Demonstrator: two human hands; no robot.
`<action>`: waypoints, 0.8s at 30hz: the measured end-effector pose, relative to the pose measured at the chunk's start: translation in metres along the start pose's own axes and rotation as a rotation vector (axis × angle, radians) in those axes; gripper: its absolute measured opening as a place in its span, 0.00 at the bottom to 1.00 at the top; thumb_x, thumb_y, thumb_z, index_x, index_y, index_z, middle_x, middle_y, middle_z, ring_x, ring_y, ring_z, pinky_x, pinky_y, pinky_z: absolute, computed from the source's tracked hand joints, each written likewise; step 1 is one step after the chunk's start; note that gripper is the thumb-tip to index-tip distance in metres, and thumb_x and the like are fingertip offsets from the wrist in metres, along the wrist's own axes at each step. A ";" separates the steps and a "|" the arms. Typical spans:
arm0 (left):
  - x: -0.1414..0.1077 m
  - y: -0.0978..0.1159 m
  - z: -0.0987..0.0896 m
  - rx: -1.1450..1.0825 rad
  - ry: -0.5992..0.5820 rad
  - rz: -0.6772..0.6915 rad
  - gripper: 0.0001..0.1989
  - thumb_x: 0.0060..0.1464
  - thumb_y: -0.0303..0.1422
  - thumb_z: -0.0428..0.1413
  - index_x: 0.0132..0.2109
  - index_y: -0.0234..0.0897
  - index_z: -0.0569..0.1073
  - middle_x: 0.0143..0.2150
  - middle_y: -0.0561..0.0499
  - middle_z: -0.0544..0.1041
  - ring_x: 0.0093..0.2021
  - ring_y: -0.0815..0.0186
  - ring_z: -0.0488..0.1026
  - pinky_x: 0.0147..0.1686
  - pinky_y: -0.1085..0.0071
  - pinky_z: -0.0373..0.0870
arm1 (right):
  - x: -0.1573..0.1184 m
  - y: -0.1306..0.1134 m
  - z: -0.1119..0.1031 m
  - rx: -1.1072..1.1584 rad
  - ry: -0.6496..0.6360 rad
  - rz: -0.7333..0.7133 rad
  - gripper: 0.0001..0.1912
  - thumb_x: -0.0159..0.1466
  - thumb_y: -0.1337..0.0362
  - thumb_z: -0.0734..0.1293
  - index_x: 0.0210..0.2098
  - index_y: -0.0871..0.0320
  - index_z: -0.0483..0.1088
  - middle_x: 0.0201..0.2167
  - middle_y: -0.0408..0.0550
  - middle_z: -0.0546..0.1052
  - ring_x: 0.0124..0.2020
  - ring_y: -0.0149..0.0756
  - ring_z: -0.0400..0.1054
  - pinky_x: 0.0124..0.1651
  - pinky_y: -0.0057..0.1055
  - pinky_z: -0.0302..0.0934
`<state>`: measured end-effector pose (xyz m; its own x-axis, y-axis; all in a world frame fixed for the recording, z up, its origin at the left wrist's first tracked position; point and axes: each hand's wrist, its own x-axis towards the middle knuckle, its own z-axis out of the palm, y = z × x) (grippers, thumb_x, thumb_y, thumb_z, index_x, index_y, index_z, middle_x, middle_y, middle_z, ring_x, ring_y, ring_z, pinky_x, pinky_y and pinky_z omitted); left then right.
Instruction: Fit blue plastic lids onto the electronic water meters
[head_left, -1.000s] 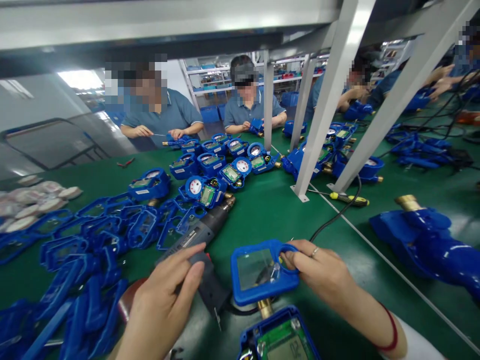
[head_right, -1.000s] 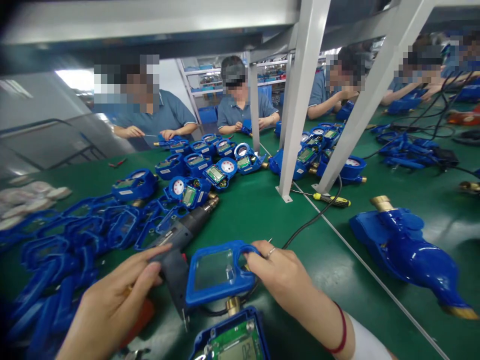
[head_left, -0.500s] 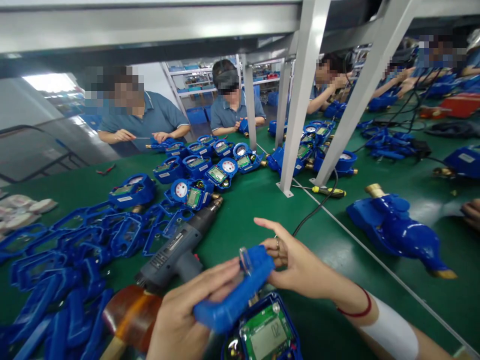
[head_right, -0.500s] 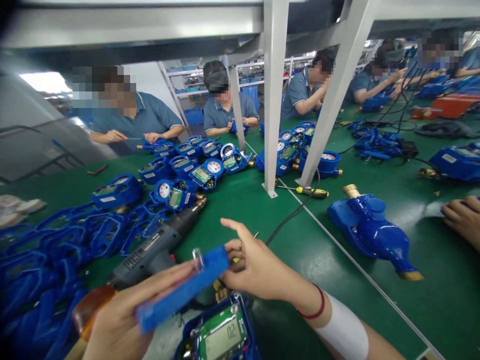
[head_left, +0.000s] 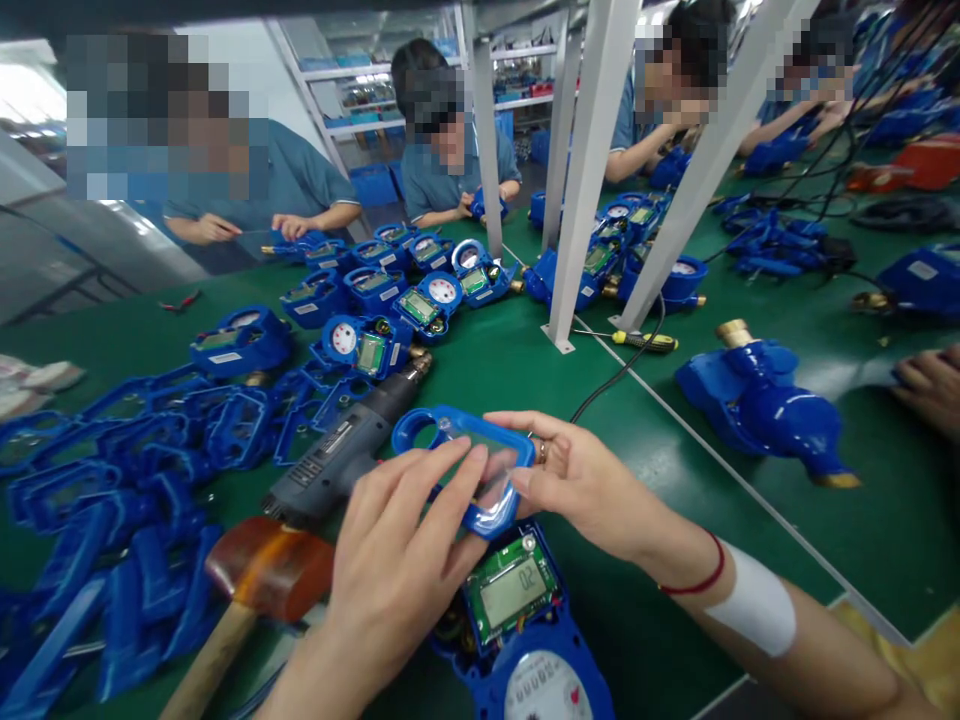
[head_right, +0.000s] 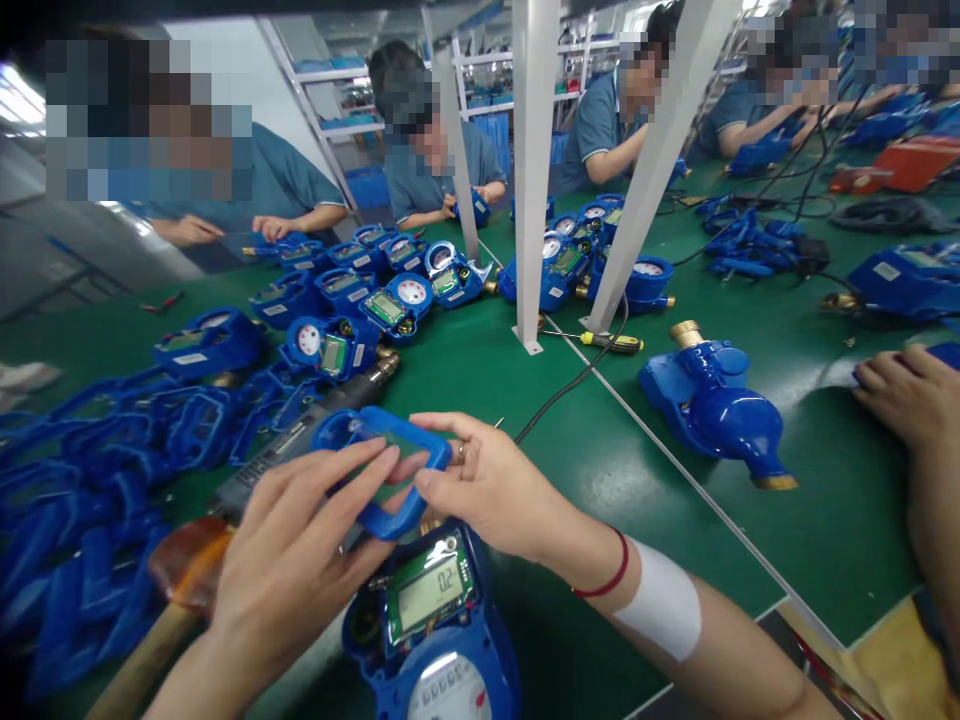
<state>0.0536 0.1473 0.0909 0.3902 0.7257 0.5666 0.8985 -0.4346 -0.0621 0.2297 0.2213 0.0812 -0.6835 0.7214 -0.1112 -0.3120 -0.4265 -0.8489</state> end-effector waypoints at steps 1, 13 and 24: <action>0.000 -0.004 -0.006 -0.009 -0.016 -0.012 0.23 0.51 0.30 0.62 0.54 0.39 0.69 0.55 0.43 0.70 0.52 0.53 0.67 0.52 0.55 0.64 | 0.000 -0.001 -0.002 0.038 -0.027 0.000 0.28 0.56 0.66 0.72 0.54 0.61 0.62 0.37 0.47 0.78 0.32 0.27 0.74 0.35 0.22 0.69; -0.040 -0.017 -0.043 -0.350 -0.336 -0.246 0.39 0.50 0.48 0.59 0.64 0.40 0.54 0.61 0.46 0.64 0.60 0.59 0.64 0.56 0.70 0.67 | -0.010 -0.006 -0.008 0.174 -0.433 0.196 0.25 0.60 0.66 0.70 0.56 0.61 0.65 0.38 0.52 0.78 0.30 0.28 0.75 0.34 0.22 0.68; -0.070 0.006 -0.036 -0.479 -0.231 -0.415 0.38 0.49 0.54 0.55 0.63 0.44 0.58 0.57 0.43 0.69 0.54 0.51 0.70 0.46 0.61 0.75 | -0.015 -0.007 0.002 0.120 -0.345 0.222 0.18 0.64 0.63 0.66 0.52 0.60 0.66 0.36 0.50 0.77 0.32 0.29 0.75 0.32 0.21 0.68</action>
<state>0.0247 0.0751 0.0804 0.1123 0.9560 0.2708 0.8157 -0.2444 0.5243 0.2407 0.2119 0.0899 -0.9172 0.3885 -0.0879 -0.1928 -0.6261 -0.7555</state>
